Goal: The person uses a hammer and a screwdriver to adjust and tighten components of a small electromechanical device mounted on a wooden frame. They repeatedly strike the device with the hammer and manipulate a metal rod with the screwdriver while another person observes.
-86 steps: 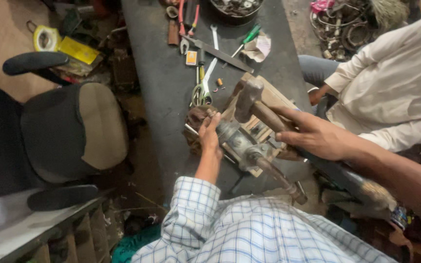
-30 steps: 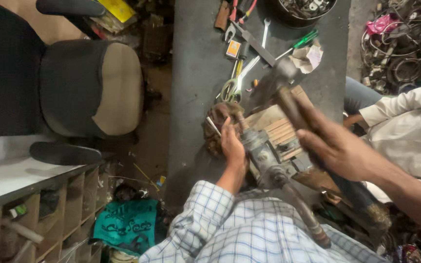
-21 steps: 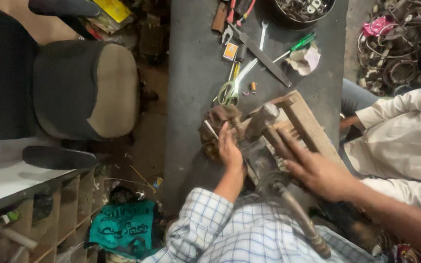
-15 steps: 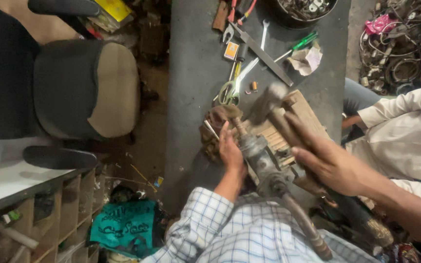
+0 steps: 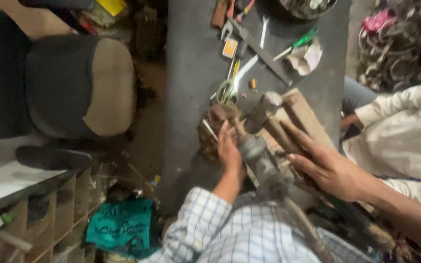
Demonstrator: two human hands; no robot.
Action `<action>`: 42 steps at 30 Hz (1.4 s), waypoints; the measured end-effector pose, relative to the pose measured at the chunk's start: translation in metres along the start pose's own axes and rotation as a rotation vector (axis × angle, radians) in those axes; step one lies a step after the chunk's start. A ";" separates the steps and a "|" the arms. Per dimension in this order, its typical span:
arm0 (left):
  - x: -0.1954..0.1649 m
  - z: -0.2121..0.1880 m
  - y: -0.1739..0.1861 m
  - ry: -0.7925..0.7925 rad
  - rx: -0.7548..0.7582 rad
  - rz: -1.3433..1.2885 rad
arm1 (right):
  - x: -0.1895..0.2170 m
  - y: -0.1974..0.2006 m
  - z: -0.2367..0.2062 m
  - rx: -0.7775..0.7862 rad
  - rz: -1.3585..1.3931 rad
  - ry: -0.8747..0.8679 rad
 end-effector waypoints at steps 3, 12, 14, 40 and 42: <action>-0.006 0.001 -0.001 -0.089 0.040 0.083 | -0.014 0.021 0.001 0.065 0.161 -0.360; -0.017 0.000 -0.007 -0.087 -0.022 0.152 | -0.005 -0.036 0.015 0.254 -0.057 -0.377; -0.020 0.001 -0.010 -0.064 -0.023 0.144 | -0.014 -0.030 0.017 0.276 0.106 -0.430; -0.030 0.005 0.009 -0.091 0.055 0.323 | -0.038 -0.053 -0.097 0.140 0.404 -0.357; -0.034 0.001 0.020 0.083 -0.029 0.242 | -0.070 -0.077 -0.150 0.154 0.406 -0.448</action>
Point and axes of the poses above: each hand's wrist, its own z-axis towards the middle knuckle, its own y-axis out of the back of the hand, x = y × z, the point moved 6 cm from there along z, towards the middle knuckle, and after that the axes turned 14 degrees about -z, right-handed, at the moved point
